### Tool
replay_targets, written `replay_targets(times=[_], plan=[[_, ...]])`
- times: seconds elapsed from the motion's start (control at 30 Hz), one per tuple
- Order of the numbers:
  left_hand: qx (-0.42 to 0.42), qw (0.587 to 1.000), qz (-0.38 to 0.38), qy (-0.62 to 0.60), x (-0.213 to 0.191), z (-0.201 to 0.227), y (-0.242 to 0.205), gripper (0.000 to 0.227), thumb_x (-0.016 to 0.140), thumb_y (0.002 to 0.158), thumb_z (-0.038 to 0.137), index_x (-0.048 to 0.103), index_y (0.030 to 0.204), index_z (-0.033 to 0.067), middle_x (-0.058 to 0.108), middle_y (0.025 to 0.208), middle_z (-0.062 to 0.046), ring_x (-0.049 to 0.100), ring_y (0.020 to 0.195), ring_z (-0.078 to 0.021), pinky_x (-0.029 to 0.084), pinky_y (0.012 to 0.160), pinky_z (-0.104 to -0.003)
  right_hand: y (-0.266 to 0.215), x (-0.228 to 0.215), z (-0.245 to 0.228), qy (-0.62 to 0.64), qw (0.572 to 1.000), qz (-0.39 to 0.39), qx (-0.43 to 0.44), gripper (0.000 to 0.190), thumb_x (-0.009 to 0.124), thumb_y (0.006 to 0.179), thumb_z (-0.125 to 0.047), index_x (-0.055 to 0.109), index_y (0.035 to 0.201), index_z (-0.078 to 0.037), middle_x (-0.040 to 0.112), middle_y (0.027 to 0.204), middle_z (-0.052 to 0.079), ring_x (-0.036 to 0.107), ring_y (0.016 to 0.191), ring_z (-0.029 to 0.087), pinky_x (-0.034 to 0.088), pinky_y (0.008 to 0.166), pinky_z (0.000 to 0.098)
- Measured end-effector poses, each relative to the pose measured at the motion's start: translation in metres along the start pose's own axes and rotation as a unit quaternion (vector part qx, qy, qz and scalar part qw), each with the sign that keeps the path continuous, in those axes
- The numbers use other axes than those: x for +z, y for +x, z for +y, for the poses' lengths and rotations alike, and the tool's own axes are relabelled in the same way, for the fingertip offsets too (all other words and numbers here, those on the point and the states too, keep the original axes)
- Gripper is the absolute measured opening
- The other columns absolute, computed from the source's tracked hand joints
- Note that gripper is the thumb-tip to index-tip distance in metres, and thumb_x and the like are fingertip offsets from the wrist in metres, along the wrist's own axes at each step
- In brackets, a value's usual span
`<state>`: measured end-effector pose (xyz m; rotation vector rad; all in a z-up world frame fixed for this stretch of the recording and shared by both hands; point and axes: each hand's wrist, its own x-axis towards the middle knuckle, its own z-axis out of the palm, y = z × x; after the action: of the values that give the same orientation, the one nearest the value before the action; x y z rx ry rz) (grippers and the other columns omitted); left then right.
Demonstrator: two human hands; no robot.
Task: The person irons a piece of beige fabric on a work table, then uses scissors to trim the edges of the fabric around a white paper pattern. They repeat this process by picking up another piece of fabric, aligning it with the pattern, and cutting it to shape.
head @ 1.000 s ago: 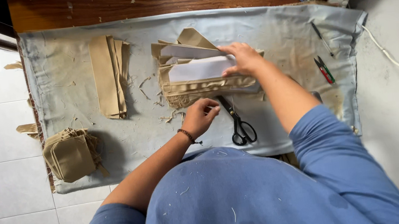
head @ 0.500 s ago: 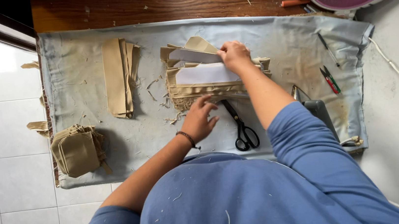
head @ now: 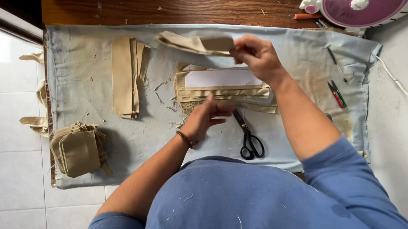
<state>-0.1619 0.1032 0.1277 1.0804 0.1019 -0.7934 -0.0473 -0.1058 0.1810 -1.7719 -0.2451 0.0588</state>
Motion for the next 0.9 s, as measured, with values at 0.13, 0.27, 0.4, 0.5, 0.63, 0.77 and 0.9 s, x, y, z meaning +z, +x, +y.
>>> replay_targets(times=[0.13, 0.27, 0.4, 0.5, 0.63, 0.77, 0.9], plan=[[0.040, 0.955, -0.050, -0.288, 0.007, 0.014, 0.015, 0.103, 0.019, 0.090, 0.089, 0.073, 0.118, 0.0059, 0.074, 0.119, -0.016, 0.069, 0.116, -0.0320, 0.051, 0.103, -0.055, -0.049, 0.003, -0.058, 0.114, 0.993, -0.028, 0.020, 0.018, 0.063, 0.087, -0.004, 0.076, 0.099, 0.001, 0.069, 0.088, 0.014, 0.059, 0.070, 0.011, 0.053, 0.071, 0.0280], [0.187, 0.932, -0.019, -0.311, 0.025, 0.051, -0.003, 0.062, 0.058, 0.096, 0.046, 0.058, 0.139, 0.0024, 0.067, 0.132, -0.023, 0.068, 0.118, -0.0403, 0.056, 0.100, -0.061, -0.081, 0.009, -0.063, 0.139, 0.988, -0.023, 0.056, 0.028, 0.065, 0.083, -0.014, 0.077, 0.101, 0.004, 0.069, 0.087, 0.013, 0.059, 0.079, 0.013, 0.052, 0.076, 0.0288], [0.277, 0.917, 0.014, -0.286, 0.021, 0.063, -0.030, 0.041, 0.067, 0.103, 0.009, 0.055, 0.142, 0.0015, 0.067, 0.133, -0.024, 0.068, 0.121, -0.0380, 0.056, 0.104, -0.055, -0.117, 0.007, -0.036, 0.141, 0.978, -0.044, 0.147, 0.062, 0.084, 0.080, 0.003, 0.060, 0.137, -0.005, 0.073, 0.089, 0.011, 0.069, 0.073, 0.010, 0.059, 0.068, 0.0223], [0.267, 0.905, 0.126, -0.305, 0.008, 0.069, -0.043, 0.022, 0.073, 0.096, 0.008, 0.071, 0.117, 0.0059, 0.076, 0.111, -0.021, 0.076, 0.099, -0.0387, 0.064, 0.086, -0.055, -0.140, 0.018, -0.024, 0.138, 0.974, 0.054, 0.172, 0.034, 0.084, 0.081, 0.002, 0.069, 0.112, 0.001, 0.077, 0.096, 0.007, 0.069, 0.080, 0.004, 0.059, 0.074, 0.0192], [0.257, 0.897, 0.203, -0.296, -0.052, 0.026, -0.030, 0.011, 0.074, 0.094, 0.006, 0.074, 0.105, 0.0072, 0.077, 0.099, -0.024, 0.078, 0.091, -0.0417, 0.067, 0.080, -0.054, -0.167, 0.015, -0.011, 0.142, 0.970, 0.107, 0.168, 0.031, 0.086, 0.082, 0.000, 0.070, 0.108, 0.002, 0.075, 0.090, 0.007, 0.071, 0.079, 0.006, 0.061, 0.074, 0.0201], [0.261, 0.913, 0.221, -0.223, -0.056, 0.023, -0.053, 0.022, 0.077, 0.091, 0.004, 0.074, 0.113, 0.0053, 0.078, 0.098, -0.020, 0.078, 0.087, -0.0373, 0.068, 0.076, -0.052, -0.180, 0.015, 0.003, 0.163, 0.958, 0.162, 0.174, 0.022, 0.082, 0.090, -0.004, 0.072, 0.110, -0.001, 0.072, 0.091, 0.003, 0.068, 0.083, 0.006, 0.061, 0.079, 0.0209], [0.270, 0.924, 0.239, -0.131, -0.042, 0.027, -0.069, 0.020, 0.079, 0.093, 0.017, 0.077, 0.109, 0.0048, 0.079, 0.090, -0.014, 0.079, 0.083, -0.0266, 0.067, 0.072, -0.045, -0.193, 0.011, -0.001, 0.179, 0.946, 0.207, 0.174, 0.012, 0.076, 0.100, -0.008, 0.074, 0.109, 0.001, 0.072, 0.089, 0.005, 0.068, 0.085, 0.010, 0.060, 0.083, 0.0272]])
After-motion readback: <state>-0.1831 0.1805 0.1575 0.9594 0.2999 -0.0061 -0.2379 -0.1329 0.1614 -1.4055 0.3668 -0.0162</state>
